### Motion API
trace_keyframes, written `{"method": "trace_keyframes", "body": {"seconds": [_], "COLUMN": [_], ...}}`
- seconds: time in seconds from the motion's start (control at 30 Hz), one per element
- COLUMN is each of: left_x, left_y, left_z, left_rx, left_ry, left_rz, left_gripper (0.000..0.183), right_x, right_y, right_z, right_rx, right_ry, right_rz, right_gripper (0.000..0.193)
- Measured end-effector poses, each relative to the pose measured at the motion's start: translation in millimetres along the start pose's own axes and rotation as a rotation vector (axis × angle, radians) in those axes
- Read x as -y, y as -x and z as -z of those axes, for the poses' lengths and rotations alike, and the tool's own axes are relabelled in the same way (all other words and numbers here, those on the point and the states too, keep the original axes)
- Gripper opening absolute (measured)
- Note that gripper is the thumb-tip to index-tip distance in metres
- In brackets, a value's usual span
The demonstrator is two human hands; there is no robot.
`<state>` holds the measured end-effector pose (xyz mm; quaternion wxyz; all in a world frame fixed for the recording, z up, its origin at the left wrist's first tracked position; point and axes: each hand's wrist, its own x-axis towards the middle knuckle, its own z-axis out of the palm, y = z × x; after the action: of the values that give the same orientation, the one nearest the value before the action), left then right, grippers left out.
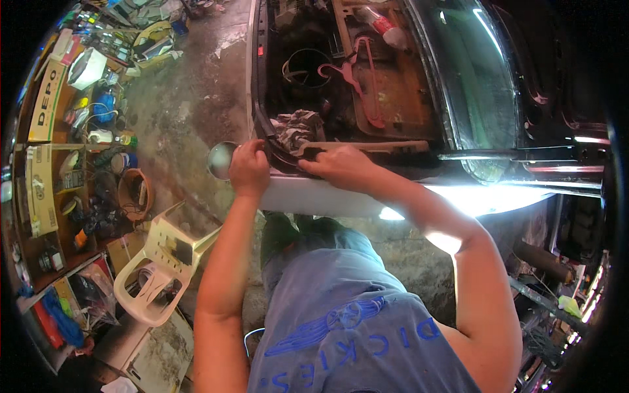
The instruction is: Repairing and cleaning the trim and rubber seals around the car trunk and tail light area.
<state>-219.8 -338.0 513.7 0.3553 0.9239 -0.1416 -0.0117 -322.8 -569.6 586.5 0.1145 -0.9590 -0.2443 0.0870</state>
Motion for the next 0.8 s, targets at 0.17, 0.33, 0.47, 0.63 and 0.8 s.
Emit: {"method": "trace_keyframes", "body": {"seconds": [0.17,0.33,0.47,0.63,0.8], "left_x": [0.5,-1.6,-4.1,-7.7,-8.7], "left_y": [-1.6,-0.5,0.4,0.8,1.2], "left_z": [-0.2,3.7,6.2,7.8,7.3], "left_rx": [0.039,0.007,-0.007,-0.016,-0.021], "left_ry": [0.065,0.041,0.045,0.003,-0.015], "left_rz": [0.034,0.035,0.029,0.048,0.083], "left_gripper": [0.025,0.025,0.026,0.026,0.024], "right_x": [-9.5,-12.3,-3.0,-12.1,-21.8], "right_y": [7.5,24.0,13.4,19.4,6.6], "right_z": [-0.8,1.0,-0.6,3.7,-3.9], "right_rx": [0.205,-0.011,-0.091,0.038,-0.152], "right_ry": [0.044,-0.024,0.07,-0.018,-0.062], "right_rz": [-0.04,0.006,0.013,-0.059,0.195], "right_gripper": [0.047,0.031,0.023,0.021,0.021]}}
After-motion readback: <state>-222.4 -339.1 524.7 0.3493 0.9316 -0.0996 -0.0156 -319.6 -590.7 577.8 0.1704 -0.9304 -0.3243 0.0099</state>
